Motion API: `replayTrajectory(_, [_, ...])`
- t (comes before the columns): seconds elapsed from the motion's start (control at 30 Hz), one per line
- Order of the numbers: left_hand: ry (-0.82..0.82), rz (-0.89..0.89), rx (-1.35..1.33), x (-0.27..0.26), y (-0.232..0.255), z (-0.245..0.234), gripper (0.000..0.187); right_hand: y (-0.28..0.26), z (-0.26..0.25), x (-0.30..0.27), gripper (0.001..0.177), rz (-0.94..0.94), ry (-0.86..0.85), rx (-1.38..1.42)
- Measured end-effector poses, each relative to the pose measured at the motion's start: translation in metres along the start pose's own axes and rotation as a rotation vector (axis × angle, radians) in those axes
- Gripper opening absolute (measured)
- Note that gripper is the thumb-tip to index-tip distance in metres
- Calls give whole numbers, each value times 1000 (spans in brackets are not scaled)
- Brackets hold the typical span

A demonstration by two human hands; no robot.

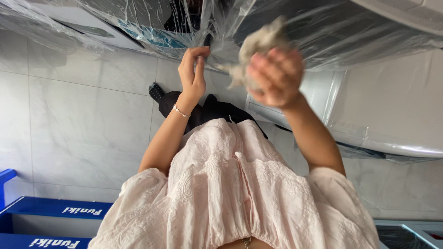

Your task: The person cleans wrapped appliances by wiping electric fans, an electronic unit, and washing machines with a cloth.

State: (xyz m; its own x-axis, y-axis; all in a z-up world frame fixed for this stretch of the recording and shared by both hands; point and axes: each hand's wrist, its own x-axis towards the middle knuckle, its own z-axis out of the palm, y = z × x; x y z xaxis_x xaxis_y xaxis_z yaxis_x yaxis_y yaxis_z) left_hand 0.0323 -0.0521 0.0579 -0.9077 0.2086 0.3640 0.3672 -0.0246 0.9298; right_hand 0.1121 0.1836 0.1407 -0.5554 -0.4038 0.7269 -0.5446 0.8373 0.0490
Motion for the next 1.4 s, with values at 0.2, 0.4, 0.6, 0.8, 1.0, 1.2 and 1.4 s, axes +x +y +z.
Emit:
replayTrajectory(0.2, [-79, 37, -90, 3, 3, 6, 35, 45, 39, 56, 59, 102, 42, -402])
replayTrajectory(0.4, [-53, -51, -89, -15, -4, 6, 42, 10, 123, -21, 20, -97, -162, -330])
replayTrajectory(0.6, [-120, -53, -4, -20, -11, -3, 41, 9, 123, -147, 18, 86, -448, -160])
replayTrajectory(0.8, [-450, -229, 18, -12, -9, 13, 35, -11, 28, -237, 32, 621, -380, -54])
replayTrajectory(1.0, [-916, -163, -36, -9, -45, 90, 48, -45, 24, -277, 42, 1553, 357, 370])
replayTrajectory(1.2, [-1001, -474, 411, 13, -79, 121, 60, -14, 97, -327, 59, 1673, 1171, 912])
replayTrajectory(1.4, [-867, -269, 359, 0, -79, 84, 63, 28, 196, -269, 83, 2249, 1020, 759])
